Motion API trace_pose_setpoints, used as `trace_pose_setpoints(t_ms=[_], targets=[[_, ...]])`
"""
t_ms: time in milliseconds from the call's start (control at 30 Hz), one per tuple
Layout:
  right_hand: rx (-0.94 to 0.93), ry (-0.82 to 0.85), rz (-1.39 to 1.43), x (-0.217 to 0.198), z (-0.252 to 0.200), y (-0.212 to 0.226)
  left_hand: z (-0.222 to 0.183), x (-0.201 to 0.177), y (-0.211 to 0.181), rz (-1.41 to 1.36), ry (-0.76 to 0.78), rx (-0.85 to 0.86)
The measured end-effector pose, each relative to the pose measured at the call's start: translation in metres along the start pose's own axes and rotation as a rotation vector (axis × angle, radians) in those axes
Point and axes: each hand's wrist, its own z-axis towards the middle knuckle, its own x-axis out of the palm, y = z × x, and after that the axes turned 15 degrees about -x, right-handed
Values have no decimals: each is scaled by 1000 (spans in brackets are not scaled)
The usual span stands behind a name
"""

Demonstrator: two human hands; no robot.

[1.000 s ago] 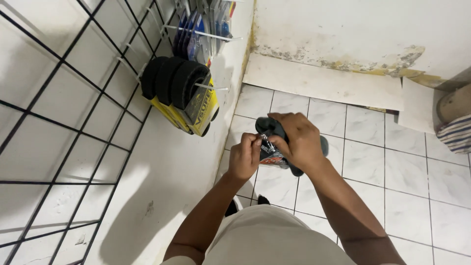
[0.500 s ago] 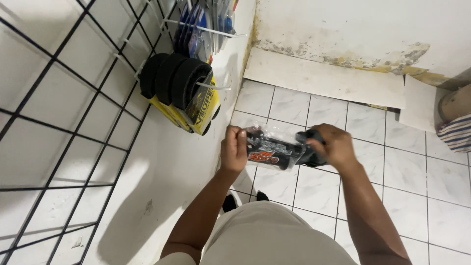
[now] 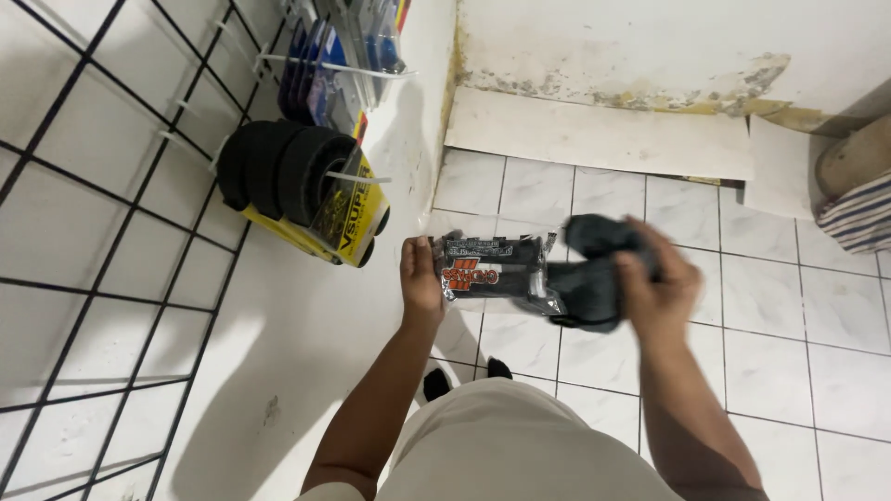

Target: The recorder is wiping and inspecting rubber bicycle handle grips near a parts rack.

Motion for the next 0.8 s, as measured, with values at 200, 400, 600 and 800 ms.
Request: trace_pose_setpoints(t_ms=[200, 400, 600, 800], targets=[[-322, 159, -92, 53, -28, -9, -4, 4, 0, -124, 1, -32], [-347, 366, 23, 45, -45, 21, 44, -40, 52, -173, -39, -17], [-182, 411, 13, 11, -46, 5, 47, -43, 34, 24, -20, 50], [87, 113, 0, -42, -38, -26, 45, -62, 47, 1019, 117, 443]])
